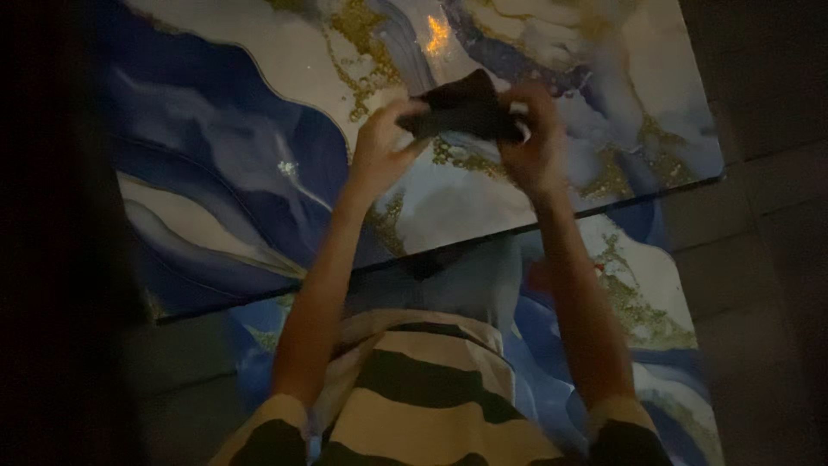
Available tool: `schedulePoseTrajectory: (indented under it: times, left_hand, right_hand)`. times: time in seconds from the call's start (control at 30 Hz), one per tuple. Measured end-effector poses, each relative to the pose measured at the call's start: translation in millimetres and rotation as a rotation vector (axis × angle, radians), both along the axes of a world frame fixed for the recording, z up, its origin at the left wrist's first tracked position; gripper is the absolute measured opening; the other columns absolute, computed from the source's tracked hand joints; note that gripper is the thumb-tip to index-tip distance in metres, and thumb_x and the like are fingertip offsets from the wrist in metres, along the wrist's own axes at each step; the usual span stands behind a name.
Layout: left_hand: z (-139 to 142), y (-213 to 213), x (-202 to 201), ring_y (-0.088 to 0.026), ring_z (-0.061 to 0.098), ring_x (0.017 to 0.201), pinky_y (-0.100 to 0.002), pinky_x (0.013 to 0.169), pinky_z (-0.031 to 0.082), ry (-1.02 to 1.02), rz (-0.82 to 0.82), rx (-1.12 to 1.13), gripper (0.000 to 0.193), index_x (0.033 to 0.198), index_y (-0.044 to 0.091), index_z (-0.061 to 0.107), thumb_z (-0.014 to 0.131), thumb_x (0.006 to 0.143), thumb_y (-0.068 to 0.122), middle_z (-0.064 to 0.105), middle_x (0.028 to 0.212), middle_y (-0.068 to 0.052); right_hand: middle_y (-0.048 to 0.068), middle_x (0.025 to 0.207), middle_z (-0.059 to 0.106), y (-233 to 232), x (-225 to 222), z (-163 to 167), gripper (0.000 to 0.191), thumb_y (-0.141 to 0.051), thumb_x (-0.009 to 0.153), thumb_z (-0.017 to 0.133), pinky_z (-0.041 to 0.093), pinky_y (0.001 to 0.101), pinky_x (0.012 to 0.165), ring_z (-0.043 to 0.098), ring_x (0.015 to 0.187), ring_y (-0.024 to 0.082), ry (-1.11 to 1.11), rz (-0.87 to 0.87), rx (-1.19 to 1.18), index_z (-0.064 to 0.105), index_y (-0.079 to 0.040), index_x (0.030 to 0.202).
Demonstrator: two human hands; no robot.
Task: The person wipes a large glossy panel with a dark cloth, sprays it with a white bottle, and continues wiping across the surface. They then pick up two clear glasses and place them on the panel.
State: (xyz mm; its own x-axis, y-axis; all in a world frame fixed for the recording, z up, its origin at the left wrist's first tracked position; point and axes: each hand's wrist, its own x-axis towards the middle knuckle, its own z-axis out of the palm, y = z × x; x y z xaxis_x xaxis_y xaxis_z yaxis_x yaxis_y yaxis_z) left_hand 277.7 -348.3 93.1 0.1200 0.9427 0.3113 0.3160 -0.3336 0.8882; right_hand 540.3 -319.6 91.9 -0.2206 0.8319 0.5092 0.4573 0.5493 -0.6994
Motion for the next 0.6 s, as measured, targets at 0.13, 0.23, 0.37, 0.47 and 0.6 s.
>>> schedulePoseTrajectory:
  times: [0.13,0.23,0.37,0.47,0.6]
  left_hand:
    - [-24.3,-32.6,-1.0,-0.032,0.059,0.119,-0.049,0.106,0.041,0.417,-0.044,-0.028,0.038,0.112,0.011,0.075,0.089,0.077,0.013,0.067,0.12,-0.009]
    - [-43.7,-50.6,5.6,-0.034,0.051,0.125,-0.051,0.107,0.035,0.483,-0.065,-0.045,0.042,0.111,0.011,0.074,0.089,0.072,0.017,0.062,0.124,-0.011]
    - [-53.8,-55.3,13.3,-0.035,0.048,0.125,-0.051,0.108,0.036,0.445,-0.065,0.104,0.043,0.114,0.005,0.07,0.089,0.081,0.026,0.057,0.125,-0.014]
    - [-54.6,-53.6,12.8,-0.032,0.051,0.124,-0.047,0.109,0.038,0.473,0.01,0.056,0.039,0.12,0.005,0.07,0.084,0.088,0.023,0.059,0.126,-0.012]
    - [-48.8,-50.1,12.0,-0.031,0.054,0.123,-0.046,0.111,0.04,0.584,0.053,0.063,0.026,0.11,0.01,0.07,0.082,0.088,0.019,0.062,0.124,-0.009]
  right_hand:
    - [0.023,0.133,0.058,-37.0,-1.3,-29.3,0.054,0.017,0.079,0.056,0.053,0.0478,0.102,0.058,0.122,0.044,-0.215,0.18,0.058,0.063,-0.001,0.13]
    - [0.019,0.131,0.064,-57.2,1.7,-45.9,0.055,0.012,0.078,0.064,0.052,0.0523,0.102,0.057,0.124,0.042,-0.432,0.098,-0.062,0.066,-0.004,0.13]
    - [0.025,0.126,0.062,-63.2,2.8,-47.3,0.05,-0.001,0.073,0.073,0.051,0.0539,0.096,0.058,0.118,0.048,-0.413,0.138,-0.049,0.066,-0.002,0.122]
    - [0.029,0.125,0.062,-56.5,-3.5,-39.9,0.045,-0.005,0.079,0.074,0.052,0.0537,0.094,0.061,0.112,0.048,-0.282,0.055,-0.133,0.064,0.002,0.123]
    - [0.023,0.113,0.071,-45.8,-18.3,-35.5,0.037,-0.009,0.088,0.072,0.057,0.0466,0.089,0.071,0.102,0.04,-0.183,-0.144,-0.408,0.065,0.001,0.123]
